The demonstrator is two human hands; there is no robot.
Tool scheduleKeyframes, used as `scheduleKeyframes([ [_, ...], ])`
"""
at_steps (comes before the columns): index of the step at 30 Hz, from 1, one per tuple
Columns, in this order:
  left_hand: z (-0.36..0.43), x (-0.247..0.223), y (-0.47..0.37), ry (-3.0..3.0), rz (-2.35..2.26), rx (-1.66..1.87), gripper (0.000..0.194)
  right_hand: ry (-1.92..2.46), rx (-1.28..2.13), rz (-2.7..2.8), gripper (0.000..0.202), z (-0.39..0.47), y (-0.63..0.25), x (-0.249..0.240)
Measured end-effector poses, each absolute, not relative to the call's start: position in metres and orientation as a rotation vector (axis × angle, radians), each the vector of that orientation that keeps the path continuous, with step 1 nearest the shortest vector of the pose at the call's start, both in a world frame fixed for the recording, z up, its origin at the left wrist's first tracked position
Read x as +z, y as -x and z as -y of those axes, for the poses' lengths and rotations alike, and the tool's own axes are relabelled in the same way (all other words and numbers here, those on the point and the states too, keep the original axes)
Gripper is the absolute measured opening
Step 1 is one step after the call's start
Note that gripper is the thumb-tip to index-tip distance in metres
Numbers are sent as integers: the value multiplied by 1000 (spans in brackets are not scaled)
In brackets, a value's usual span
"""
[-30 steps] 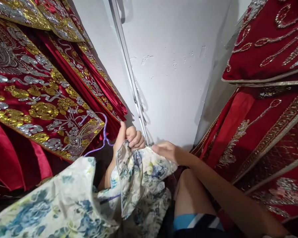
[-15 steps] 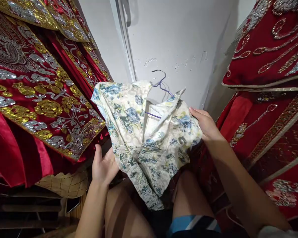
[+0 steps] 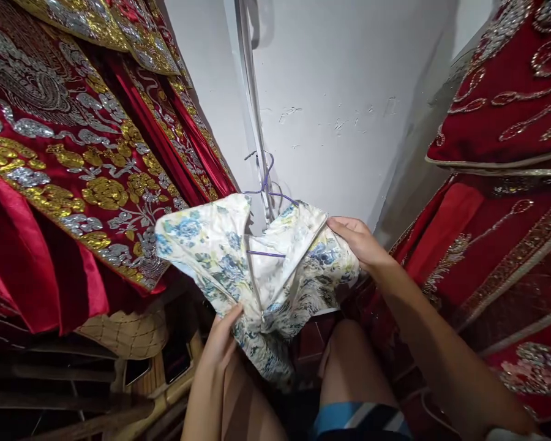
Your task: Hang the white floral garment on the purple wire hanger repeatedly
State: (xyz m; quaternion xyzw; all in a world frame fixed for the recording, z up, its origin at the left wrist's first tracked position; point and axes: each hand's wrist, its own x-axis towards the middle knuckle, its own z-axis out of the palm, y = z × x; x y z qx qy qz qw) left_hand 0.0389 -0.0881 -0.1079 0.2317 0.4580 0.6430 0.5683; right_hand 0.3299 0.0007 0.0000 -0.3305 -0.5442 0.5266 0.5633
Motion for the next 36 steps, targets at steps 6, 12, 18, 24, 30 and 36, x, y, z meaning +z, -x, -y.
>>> scheduleKeyframes([
  [6,107,-131,-69,-409,-1198,1552,52,996,494,904,43,37,-320,-52],
  [12,117,-137,-96,-967,-1338,1602,63,1043,1142,1162,32,104,-252,-123],
  [18,129,-123,-104,-1166,-1295,1579,57,985,1254,1377,46,103,-229,-121],
  [24,133,-121,-105,-1147,-1318,1557,59,964,1291,1425,39,111,-238,-118],
  [30,132,-122,-109,-1152,-1325,1511,55,1026,1266,1459,45,112,-239,-129],
  [36,127,-132,-106,-1106,-1440,1557,48,919,1370,1349,51,115,-242,-124],
])
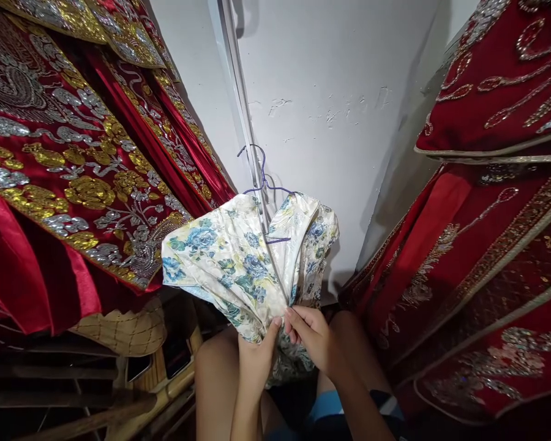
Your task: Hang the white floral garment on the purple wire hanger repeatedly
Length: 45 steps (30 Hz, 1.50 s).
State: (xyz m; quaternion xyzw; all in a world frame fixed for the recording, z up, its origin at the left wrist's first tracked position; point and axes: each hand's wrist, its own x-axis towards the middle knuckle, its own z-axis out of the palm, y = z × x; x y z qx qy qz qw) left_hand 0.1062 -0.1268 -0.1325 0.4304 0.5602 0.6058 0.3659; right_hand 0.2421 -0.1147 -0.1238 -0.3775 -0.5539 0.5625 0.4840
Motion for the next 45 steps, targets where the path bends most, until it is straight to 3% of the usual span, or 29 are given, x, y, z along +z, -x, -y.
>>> scheduleKeyframes([
  [7,129,-140,-117,-1186,-1812,2247,55,878,1490,1265,43,118,-239,-116],
  [10,130,-148,-127,-1491,-1631,1964,30,892,1512,1252,36,119,-236,-111],
  [16,128,-160,-130,-1456,-1323,1524,14,954,1644,1290,33,119,-242,-111],
  [21,126,-153,-128,-1581,-1287,1492,16,941,1633,1271,33,109,-253,-94],
  [30,111,-173,-123,-1776,-1369,1454,18,641,1449,1087,23,25,-255,22],
  [34,97,-178,-102,-1860,-1393,1380,17,553,1392,1151,20,18,-252,41],
  [40,77,-114,-82,-1915,-1287,1415,16,639,1389,1253,24,26,-249,17],
  [45,52,-24,-87,-2041,-1199,1695,41,635,1351,1338,26,26,-245,13],
])
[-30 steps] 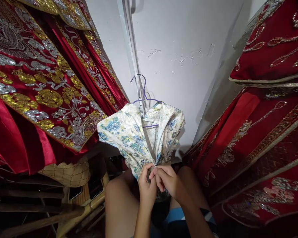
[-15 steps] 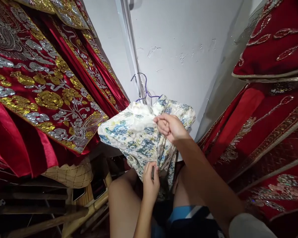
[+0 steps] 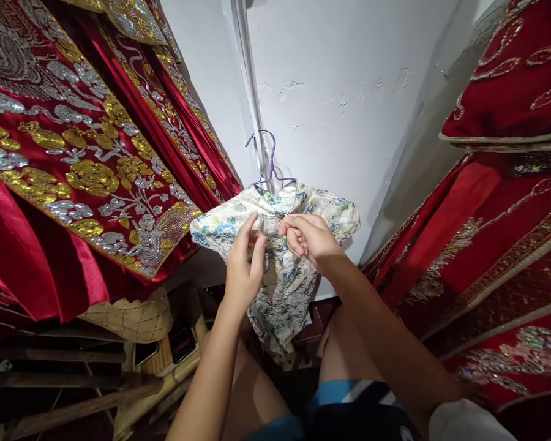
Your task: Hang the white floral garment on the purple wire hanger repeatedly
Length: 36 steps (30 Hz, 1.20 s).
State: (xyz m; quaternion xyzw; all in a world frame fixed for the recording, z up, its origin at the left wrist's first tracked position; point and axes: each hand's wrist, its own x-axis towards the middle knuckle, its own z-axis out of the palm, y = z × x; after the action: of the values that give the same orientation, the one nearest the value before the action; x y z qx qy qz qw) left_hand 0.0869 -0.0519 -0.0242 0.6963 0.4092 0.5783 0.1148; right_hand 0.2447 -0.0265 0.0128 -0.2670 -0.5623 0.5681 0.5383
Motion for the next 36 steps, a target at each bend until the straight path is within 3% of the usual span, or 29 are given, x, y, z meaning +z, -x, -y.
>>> scheduleKeyframes([
  [5,33,14,-90,-2295,-1213,1610,17,669,1269,1413,27,28,-246,10],
  [9,31,23,-91,-2435,-1185,1502,27,682,1238,1416,27,29,-250,8],
  [11,31,24,-94,-2511,-1167,1468,21,678,1221,1435,27,28,-250,8],
  [16,32,27,-102,-2572,-1285,1779,16,780,1076,1460,29,20,-239,1],
  [23,22,35,-47,-1598,-1335,2485,17,968,1184,1517,27,24,-236,-49],
  [28,5,4,-3,-801,-1109,2304,20,754,1386,1507,26,54,-238,-71],
  [32,-5,-13,2,-1279,-1402,2549,16,707,1437,1498,27,67,-242,-79],
  [36,-11,-12,7,-1915,-1477,2309,24,738,1435,1450,29,69,-248,-86],
])
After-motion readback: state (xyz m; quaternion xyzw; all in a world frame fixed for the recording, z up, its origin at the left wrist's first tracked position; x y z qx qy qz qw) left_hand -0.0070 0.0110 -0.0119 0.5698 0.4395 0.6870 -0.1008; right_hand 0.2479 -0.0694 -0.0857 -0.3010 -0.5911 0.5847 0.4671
